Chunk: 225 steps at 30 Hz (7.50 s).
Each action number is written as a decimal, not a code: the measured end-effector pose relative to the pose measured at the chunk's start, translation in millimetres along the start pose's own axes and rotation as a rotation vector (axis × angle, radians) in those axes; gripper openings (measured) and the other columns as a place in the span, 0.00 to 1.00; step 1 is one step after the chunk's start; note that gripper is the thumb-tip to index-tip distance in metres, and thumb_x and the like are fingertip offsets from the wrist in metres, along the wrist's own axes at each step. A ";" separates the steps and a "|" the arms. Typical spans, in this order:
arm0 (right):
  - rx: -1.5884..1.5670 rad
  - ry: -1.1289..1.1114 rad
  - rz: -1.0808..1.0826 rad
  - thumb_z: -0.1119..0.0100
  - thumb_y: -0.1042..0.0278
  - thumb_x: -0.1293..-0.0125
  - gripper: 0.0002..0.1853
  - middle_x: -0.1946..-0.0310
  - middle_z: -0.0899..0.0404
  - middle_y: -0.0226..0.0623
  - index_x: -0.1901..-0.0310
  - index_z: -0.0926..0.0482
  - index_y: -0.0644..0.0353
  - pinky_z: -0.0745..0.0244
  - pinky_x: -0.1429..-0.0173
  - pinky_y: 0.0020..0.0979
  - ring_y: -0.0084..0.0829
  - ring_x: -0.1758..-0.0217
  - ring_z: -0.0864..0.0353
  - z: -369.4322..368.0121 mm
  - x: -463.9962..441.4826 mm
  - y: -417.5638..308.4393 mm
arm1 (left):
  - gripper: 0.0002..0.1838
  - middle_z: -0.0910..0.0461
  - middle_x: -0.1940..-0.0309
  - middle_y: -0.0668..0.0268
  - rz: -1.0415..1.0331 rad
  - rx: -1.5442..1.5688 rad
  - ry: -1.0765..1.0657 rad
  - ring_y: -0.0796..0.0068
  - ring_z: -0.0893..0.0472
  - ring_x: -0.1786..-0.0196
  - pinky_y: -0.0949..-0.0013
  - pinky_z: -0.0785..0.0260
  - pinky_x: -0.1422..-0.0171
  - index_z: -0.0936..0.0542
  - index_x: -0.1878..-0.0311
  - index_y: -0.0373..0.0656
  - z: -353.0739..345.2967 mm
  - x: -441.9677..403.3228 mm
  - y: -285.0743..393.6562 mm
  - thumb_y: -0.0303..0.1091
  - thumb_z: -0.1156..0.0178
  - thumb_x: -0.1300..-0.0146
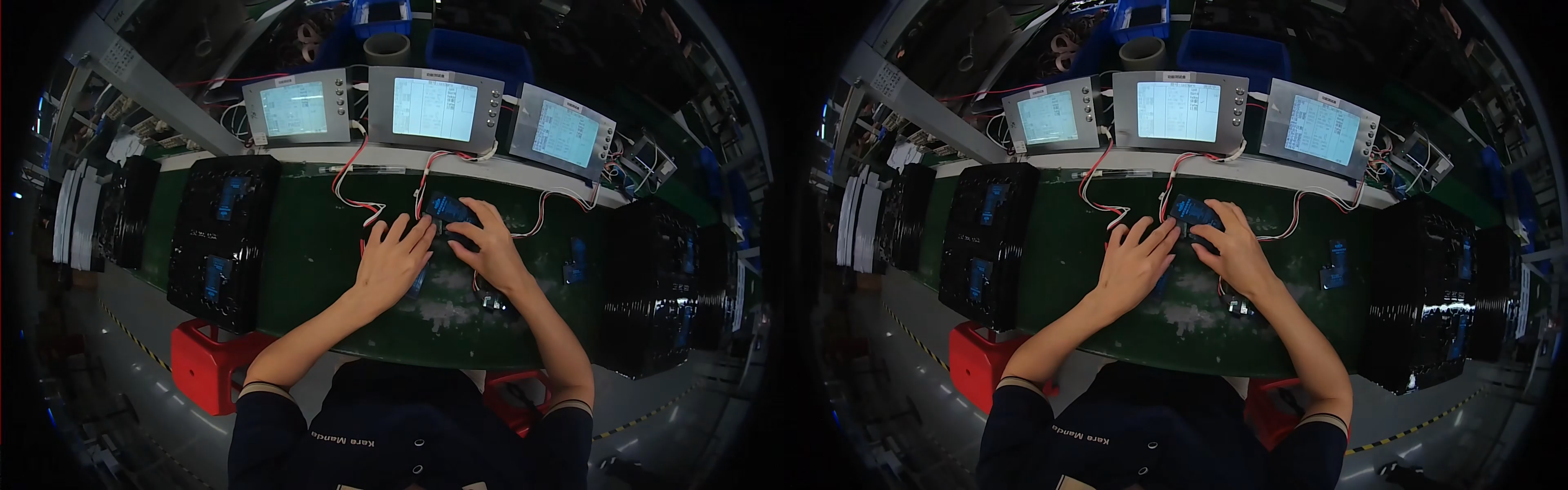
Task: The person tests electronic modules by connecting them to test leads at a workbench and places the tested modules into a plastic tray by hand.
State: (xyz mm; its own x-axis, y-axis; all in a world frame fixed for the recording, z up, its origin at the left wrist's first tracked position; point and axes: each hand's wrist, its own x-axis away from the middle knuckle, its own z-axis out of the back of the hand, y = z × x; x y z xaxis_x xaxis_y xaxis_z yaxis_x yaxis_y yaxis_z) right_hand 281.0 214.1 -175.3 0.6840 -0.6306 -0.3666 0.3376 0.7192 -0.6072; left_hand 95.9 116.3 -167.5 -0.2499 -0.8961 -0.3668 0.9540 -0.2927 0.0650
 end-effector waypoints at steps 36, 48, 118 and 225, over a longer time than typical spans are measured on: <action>0.096 0.095 0.034 0.31 0.70 0.48 0.20 0.44 0.28 0.50 0.51 0.20 0.60 0.31 0.36 0.43 0.51 0.39 0.30 22.7 -2.3 -13.1 | 0.29 0.31 0.41 0.57 -0.170 -0.340 -0.271 0.64 0.35 0.37 0.61 0.42 0.40 0.28 0.39 0.31 13.4 -12.5 16.7 0.45 0.44 0.35; 0.268 0.444 -0.172 0.32 0.78 0.49 0.18 0.49 0.22 0.41 0.54 0.18 0.62 0.28 0.41 0.37 0.44 0.43 0.24 122.0 72.8 -54.1 | 0.26 0.31 0.42 0.58 -0.194 -0.215 -0.241 0.61 0.34 0.38 0.59 0.41 0.40 0.27 0.41 0.30 8.9 -18.0 11.6 0.40 0.43 0.36; -0.937 0.096 -0.442 0.36 0.76 0.42 0.37 0.45 0.23 0.44 0.31 0.39 0.66 0.30 0.36 0.33 0.35 0.43 0.22 60.7 26.7 -0.7 | 0.31 0.28 0.57 0.61 -0.300 0.116 -0.334 0.64 0.31 0.53 0.63 0.40 0.45 0.24 0.58 0.37 32.5 -16.1 -39.4 0.51 0.26 0.57; -0.016 -0.074 0.088 0.29 0.72 0.49 0.17 0.38 0.32 0.49 0.55 0.17 0.57 0.37 0.30 0.53 0.55 0.35 0.33 -49.5 29.3 -68.1 | 0.20 0.22 0.47 0.63 -0.013 0.101 0.108 0.63 0.25 0.49 0.64 0.35 0.54 0.19 0.51 0.37 29.3 92.2 -10.8 0.32 0.32 0.47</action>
State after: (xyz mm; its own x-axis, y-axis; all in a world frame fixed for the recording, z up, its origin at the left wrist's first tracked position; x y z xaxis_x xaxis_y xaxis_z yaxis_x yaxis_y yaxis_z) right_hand 246.1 132.2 -179.6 0.7569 -0.5414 -0.3661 0.2642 0.7658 -0.5863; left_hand 57.7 27.1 -174.9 -0.2373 -0.8526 -0.4656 0.9280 -0.3406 0.1507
